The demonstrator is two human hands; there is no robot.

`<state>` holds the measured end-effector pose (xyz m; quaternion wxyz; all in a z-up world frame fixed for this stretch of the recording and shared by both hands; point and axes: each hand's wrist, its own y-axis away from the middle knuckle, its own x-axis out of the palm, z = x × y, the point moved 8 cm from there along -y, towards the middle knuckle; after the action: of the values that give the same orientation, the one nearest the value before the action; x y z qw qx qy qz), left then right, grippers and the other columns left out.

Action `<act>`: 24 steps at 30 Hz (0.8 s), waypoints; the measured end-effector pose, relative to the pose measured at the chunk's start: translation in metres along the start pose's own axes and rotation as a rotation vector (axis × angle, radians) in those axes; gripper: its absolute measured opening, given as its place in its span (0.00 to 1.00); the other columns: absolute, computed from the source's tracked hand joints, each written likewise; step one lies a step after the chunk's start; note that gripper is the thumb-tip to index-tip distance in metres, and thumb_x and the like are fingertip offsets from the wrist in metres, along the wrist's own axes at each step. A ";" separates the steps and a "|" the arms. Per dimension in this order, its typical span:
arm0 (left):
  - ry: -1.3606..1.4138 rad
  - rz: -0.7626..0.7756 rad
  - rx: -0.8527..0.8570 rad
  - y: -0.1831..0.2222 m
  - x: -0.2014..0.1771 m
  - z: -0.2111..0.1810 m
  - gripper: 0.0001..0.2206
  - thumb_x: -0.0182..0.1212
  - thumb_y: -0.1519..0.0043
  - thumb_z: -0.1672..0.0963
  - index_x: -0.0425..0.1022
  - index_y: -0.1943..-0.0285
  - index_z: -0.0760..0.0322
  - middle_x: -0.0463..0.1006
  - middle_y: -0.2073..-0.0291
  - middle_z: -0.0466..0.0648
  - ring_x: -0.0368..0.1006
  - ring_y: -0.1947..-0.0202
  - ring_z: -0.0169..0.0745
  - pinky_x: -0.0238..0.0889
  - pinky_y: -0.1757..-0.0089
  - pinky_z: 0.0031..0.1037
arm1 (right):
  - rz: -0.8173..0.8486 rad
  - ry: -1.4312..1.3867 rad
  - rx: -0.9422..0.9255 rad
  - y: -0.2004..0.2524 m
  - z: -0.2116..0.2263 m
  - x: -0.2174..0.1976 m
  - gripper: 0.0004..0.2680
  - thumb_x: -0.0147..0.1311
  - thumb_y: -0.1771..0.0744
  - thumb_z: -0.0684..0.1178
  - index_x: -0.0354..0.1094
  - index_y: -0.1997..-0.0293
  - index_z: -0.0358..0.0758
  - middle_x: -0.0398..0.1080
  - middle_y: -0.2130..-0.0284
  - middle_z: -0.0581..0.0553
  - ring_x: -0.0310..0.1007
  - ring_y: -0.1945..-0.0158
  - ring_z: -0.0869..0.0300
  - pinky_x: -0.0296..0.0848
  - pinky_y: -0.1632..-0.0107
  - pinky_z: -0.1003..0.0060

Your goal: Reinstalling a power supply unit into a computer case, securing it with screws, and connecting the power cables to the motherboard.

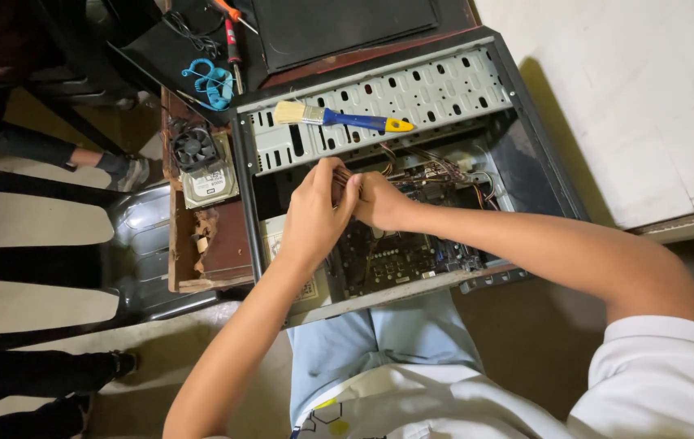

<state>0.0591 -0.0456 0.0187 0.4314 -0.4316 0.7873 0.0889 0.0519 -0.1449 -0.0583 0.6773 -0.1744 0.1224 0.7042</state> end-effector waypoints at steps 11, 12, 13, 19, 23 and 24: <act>0.138 -0.036 0.003 -0.005 -0.003 -0.002 0.14 0.57 0.30 0.54 0.68 0.43 0.72 0.76 0.67 0.59 0.80 0.67 0.59 0.76 0.69 0.39 | 0.006 -0.183 0.096 0.003 -0.003 -0.002 0.13 0.47 0.32 0.44 0.71 0.77 0.29 0.69 0.86 0.38 0.64 0.81 0.56 0.65 0.73 0.62; 0.174 -0.034 0.007 -0.004 -0.002 -0.002 0.15 0.60 0.31 0.56 0.68 0.42 0.73 0.77 0.66 0.61 0.80 0.65 0.62 0.77 0.68 0.41 | -0.019 -0.251 0.130 0.007 -0.012 0.001 0.12 0.46 0.32 0.44 0.72 0.74 0.28 0.70 0.83 0.38 0.66 0.77 0.55 0.67 0.70 0.57; 0.176 -0.035 0.005 -0.001 0.000 -0.001 0.15 0.60 0.31 0.56 0.68 0.42 0.73 0.77 0.66 0.61 0.80 0.65 0.62 0.77 0.68 0.41 | -0.017 -0.249 0.132 0.008 -0.025 0.007 0.12 0.46 0.32 0.44 0.72 0.74 0.28 0.70 0.83 0.38 0.66 0.77 0.55 0.67 0.70 0.57; 0.022 -0.015 -0.084 0.014 0.021 0.025 0.32 0.72 0.43 0.47 0.62 0.40 0.71 0.75 0.66 0.56 0.80 0.65 0.61 0.76 0.65 0.49 | -0.230 -0.726 0.427 0.023 -0.031 0.001 0.11 0.51 0.30 0.55 0.67 0.69 0.42 0.68 0.67 0.54 0.66 0.64 0.68 0.73 0.60 0.75; -0.204 0.048 -0.042 0.017 0.037 0.025 0.32 0.72 0.51 0.41 0.68 0.49 0.64 0.75 0.66 0.49 0.81 0.64 0.52 0.77 0.63 0.41 | -0.144 -0.790 0.421 0.033 0.004 -0.001 0.16 0.44 0.28 0.58 0.57 0.73 0.42 0.48 0.69 0.53 0.50 0.69 0.67 0.55 0.74 0.81; -0.274 0.062 -0.043 0.015 0.042 0.029 0.32 0.72 0.51 0.40 0.69 0.51 0.62 0.75 0.68 0.46 0.81 0.65 0.47 0.77 0.64 0.38 | -0.125 -0.822 0.410 0.034 0.000 0.001 0.16 0.43 0.28 0.58 0.57 0.74 0.42 0.44 0.68 0.55 0.48 0.70 0.69 0.52 0.76 0.85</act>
<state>0.0544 -0.0468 -0.0345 0.5227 -0.3999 0.7318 0.1770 0.0182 -0.1458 -0.0613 0.7312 0.2498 -0.0305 0.6340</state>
